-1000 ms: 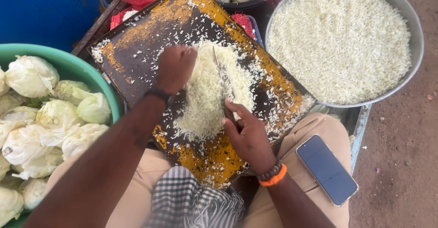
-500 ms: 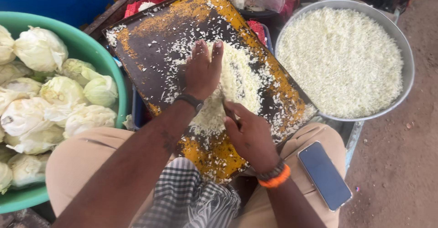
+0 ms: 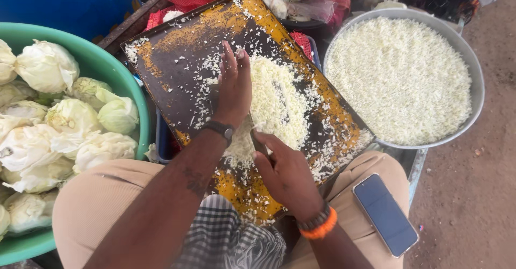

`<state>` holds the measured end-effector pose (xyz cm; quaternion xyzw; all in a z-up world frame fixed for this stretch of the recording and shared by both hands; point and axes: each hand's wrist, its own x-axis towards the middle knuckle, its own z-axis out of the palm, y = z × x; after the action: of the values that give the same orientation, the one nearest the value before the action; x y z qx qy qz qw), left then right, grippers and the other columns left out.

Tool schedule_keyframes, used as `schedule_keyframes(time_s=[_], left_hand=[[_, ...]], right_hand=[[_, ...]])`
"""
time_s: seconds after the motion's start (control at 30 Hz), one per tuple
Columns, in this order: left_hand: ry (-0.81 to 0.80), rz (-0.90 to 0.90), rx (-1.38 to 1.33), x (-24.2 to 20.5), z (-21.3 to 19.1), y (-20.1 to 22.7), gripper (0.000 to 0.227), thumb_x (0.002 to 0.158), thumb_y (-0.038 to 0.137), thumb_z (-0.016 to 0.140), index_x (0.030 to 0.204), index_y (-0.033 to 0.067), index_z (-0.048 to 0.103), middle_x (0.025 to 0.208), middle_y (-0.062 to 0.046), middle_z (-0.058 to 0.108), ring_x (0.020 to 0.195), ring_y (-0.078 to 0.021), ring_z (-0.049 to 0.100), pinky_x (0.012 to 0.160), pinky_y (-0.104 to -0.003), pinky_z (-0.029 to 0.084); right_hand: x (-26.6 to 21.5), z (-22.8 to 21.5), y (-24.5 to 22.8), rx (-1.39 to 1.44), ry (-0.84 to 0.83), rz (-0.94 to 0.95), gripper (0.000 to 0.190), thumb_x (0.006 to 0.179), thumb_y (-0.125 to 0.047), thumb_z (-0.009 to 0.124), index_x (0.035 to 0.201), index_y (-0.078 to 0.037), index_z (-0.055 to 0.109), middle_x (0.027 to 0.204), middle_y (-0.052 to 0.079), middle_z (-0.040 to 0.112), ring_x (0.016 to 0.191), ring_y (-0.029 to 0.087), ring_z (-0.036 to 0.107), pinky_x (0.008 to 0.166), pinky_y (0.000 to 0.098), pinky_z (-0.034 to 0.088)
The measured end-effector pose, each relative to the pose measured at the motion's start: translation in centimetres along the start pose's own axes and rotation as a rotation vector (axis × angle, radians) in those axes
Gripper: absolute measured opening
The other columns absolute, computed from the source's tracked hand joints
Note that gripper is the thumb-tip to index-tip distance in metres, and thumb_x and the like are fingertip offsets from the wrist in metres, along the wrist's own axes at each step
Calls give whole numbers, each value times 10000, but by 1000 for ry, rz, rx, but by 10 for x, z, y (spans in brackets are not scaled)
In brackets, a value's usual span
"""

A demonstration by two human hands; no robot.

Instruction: The person shreds a head of cabbage using a specialized long-bladed knife on a wooden cutting board, then peels outer leaves from another cabbage head.

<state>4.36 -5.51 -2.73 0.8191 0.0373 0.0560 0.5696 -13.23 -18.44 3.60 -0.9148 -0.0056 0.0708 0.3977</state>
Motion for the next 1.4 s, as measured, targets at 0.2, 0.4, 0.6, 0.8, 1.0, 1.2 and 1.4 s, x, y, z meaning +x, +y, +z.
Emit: schedule_keyframes(time_s=[0.2,0.4,0.6,0.8,1.0,1.2,1.4], left_hand=[[-31,12,-138,9,3,-5,970,942,774,193,1666,146,42,1709,-248,29,1595,-402,-16,1235,-499,37],[-66,383,5,-9,-64,-21,825,1081,613,319,1675,61,161,1767,-216,170,1638,-362,48,1316,-468,85],[72,317,-247,-19,-83,-20,921,1086,676,321,1676,13,71,1763,-243,143,1663,-368,183,1342,-468,159],[90,318,49,-24,-80,-19,884,1079,624,345,1672,19,92,1744,-240,188,1611,-440,131,1306,-489,134],[105,287,214,-25,-78,-22,806,1115,561,400,1649,4,166,1733,-267,238,1602,-496,127,1303,-467,144],[63,192,332,-35,-78,-10,778,1068,552,406,1666,98,202,1649,-289,317,1570,-494,162,1168,-775,81],[31,158,523,-34,-83,-13,635,1054,393,410,1667,277,294,1747,-189,123,1535,-588,58,1112,-833,110]], right_hand=[[9,24,6,91,152,-351,397,1000,-186,635,1382,-79,622,808,161,725,608,250,705,596,349,514],[-20,23,6,544,-35,-17,624,902,-164,718,1482,-139,492,638,3,657,509,52,567,459,262,425],[-1,53,2,327,132,-390,480,1028,-191,630,1484,-103,510,866,77,734,694,182,741,617,331,571],[4,30,22,-80,155,-50,441,953,-280,619,1385,-202,584,596,151,681,493,302,671,504,442,517],[-14,-10,35,-66,309,-228,435,967,-239,650,1383,-136,576,755,164,728,625,308,703,543,404,513],[-37,-11,31,190,320,-25,530,930,-210,672,1431,-111,528,724,96,739,572,207,680,519,338,517],[-38,20,25,172,161,-100,519,942,-237,664,1433,-123,540,704,168,715,565,274,711,564,369,539]])
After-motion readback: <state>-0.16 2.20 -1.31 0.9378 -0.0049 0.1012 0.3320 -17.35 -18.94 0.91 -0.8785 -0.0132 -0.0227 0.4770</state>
